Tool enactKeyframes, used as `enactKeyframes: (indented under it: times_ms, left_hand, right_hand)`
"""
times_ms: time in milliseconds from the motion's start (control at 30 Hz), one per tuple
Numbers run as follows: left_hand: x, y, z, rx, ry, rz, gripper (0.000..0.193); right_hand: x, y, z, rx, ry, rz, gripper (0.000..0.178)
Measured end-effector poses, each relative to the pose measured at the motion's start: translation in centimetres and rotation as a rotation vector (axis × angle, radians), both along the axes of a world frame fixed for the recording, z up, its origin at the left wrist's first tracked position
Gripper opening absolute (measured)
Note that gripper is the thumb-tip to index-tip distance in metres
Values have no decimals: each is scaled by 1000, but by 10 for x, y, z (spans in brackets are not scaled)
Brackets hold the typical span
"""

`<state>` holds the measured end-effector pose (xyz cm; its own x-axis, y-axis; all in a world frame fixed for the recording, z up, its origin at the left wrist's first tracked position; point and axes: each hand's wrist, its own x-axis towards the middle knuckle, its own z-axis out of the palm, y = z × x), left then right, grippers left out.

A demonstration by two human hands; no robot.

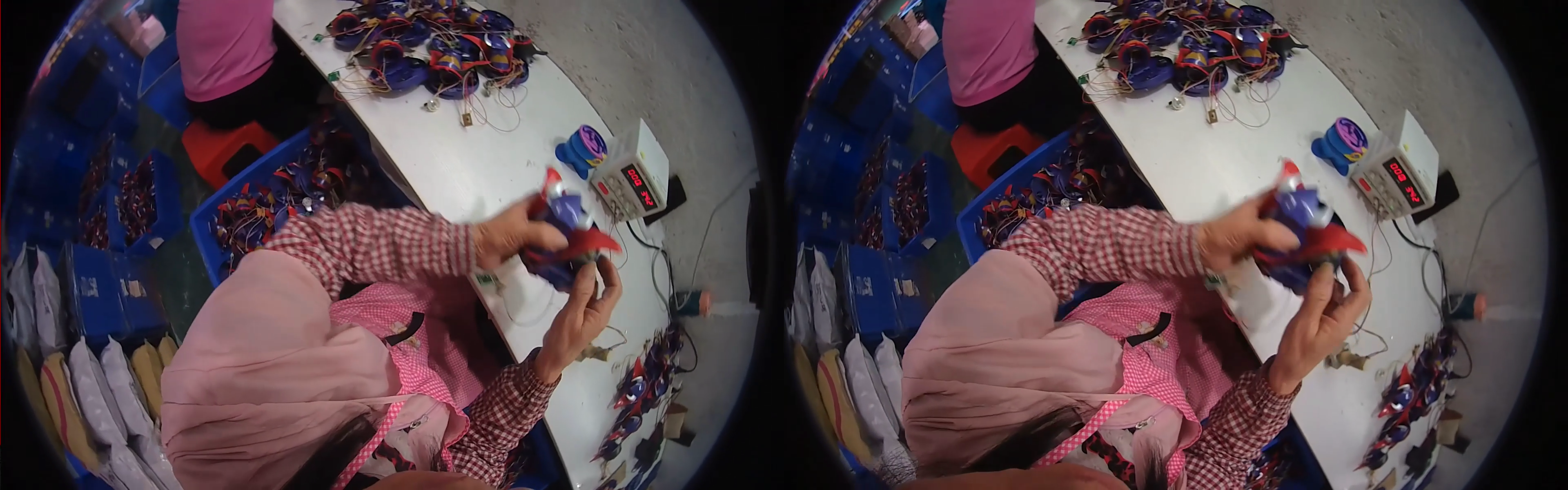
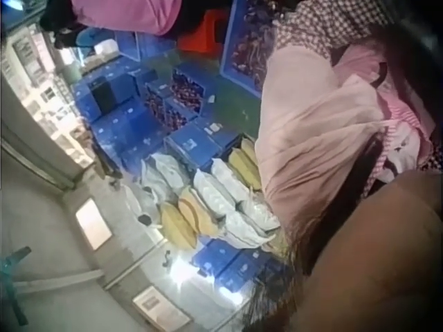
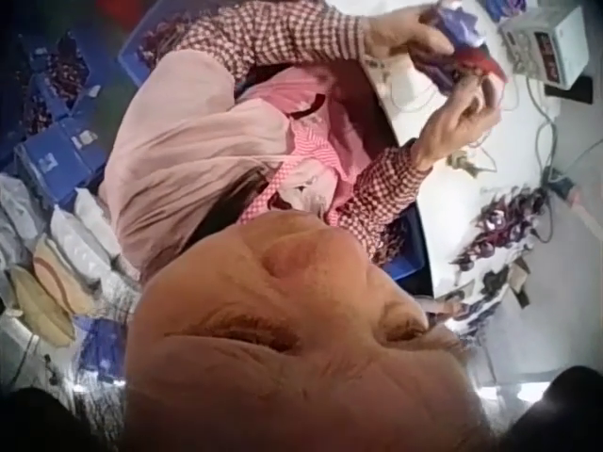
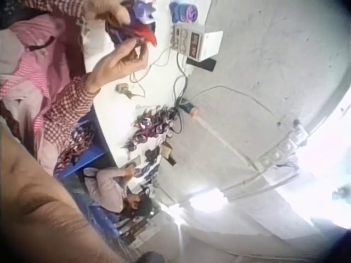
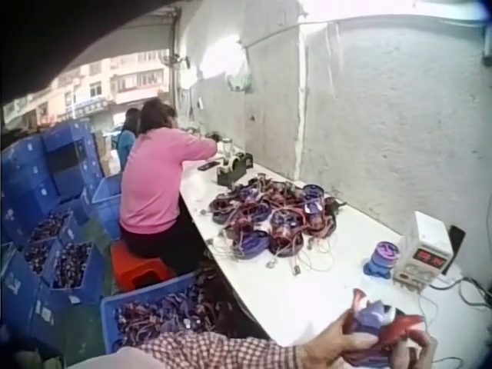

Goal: Connecting wires and testing electronic bird toys at a factory workbench.

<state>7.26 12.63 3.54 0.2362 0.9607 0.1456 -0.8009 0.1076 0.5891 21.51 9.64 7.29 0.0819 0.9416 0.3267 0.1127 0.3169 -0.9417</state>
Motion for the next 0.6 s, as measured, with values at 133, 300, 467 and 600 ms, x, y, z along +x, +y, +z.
enactKeyframes:
  times_ms: [133, 300, 467, 600]
  left_hand:
    - [-107, 34, 30, 84, 241, 287, 59]
    - [-219, 124, 82, 116, 577, 717, 22]
    - [-366, 229, -1, 567, 1449, 689, 33]
    - [-412, 246, -25, -18, 1124, 577, 50]
  right_hand:
    - [-15, 5, -15, 79, -159, 34, 27]
    - [-14, 5, -45, 13, -455, 84, 24]
    - [-6, -4, -56, 11, -437, 98, 22]
    - [22, -6, -58, -46, -385, 30, 21]
